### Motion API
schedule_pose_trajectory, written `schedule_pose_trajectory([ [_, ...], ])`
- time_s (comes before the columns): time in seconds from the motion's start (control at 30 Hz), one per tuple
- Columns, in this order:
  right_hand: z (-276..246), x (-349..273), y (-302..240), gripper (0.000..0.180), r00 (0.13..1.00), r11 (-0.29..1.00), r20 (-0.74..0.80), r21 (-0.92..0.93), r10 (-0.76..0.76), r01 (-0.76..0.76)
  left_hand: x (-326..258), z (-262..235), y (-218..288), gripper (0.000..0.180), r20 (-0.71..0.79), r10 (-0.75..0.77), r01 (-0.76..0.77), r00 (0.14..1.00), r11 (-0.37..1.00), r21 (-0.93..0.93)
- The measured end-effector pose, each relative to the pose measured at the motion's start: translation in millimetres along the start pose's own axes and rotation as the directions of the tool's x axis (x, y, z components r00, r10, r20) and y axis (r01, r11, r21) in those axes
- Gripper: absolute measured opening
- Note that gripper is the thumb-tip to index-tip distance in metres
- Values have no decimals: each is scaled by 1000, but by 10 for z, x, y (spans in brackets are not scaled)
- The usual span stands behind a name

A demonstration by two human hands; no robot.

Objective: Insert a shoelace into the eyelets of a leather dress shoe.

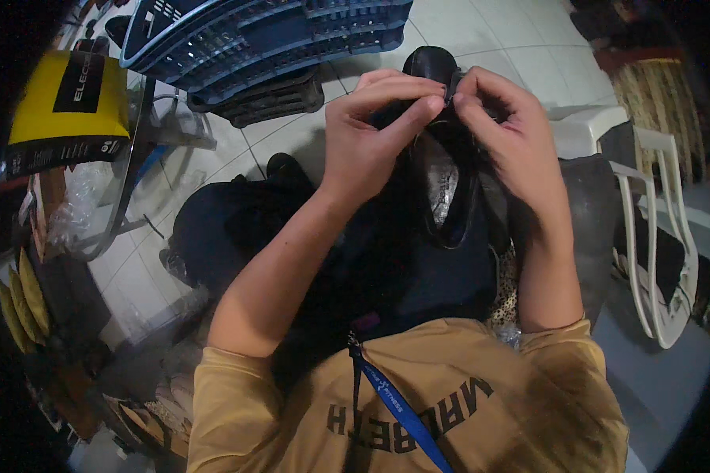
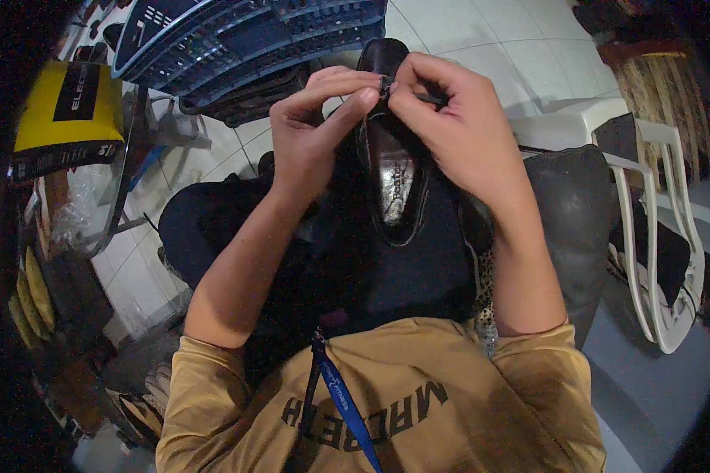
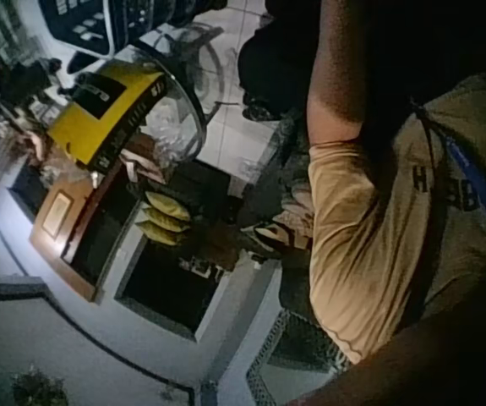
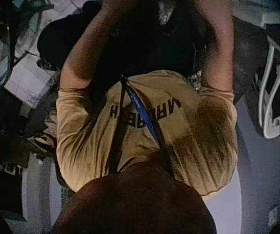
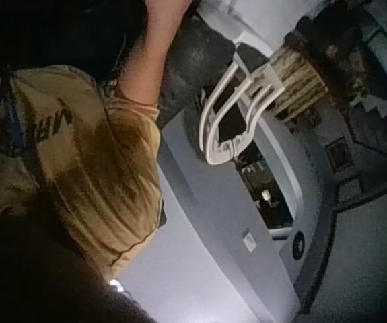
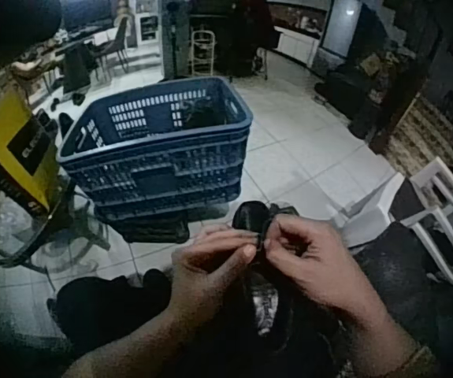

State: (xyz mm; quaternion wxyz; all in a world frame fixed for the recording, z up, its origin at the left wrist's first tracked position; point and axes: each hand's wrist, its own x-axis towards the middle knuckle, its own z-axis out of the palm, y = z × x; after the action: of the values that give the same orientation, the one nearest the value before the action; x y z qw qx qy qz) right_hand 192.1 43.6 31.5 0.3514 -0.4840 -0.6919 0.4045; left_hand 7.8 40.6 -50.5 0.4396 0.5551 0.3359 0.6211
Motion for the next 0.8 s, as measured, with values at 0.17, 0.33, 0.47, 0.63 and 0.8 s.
schedule_pose_trajectory([
  [0.17,-8,22,19,21,1000,999,7,-33,-11,11,-19,2,63,23,7,-151,151,988,985,-85],
  [0.33,1,29,18,22,1000,998,18,-65,6,-5,-2,-38,55,25,44,-99,100,994,995,-21],
  [0.47,-3,35,22,22,1000,997,15,-76,8,-7,-6,-25,74,24,63,-125,129,990,989,-75],
  [0.63,-33,28,-51,22,998,992,51,-117,-31,36,-16,-22,94,22,55,-181,187,982,973,-135],
  [0.8,-116,4,-257,21,982,894,95,-408,-163,187,17,-62,10,23,75,21,-25,997,998,61],
])
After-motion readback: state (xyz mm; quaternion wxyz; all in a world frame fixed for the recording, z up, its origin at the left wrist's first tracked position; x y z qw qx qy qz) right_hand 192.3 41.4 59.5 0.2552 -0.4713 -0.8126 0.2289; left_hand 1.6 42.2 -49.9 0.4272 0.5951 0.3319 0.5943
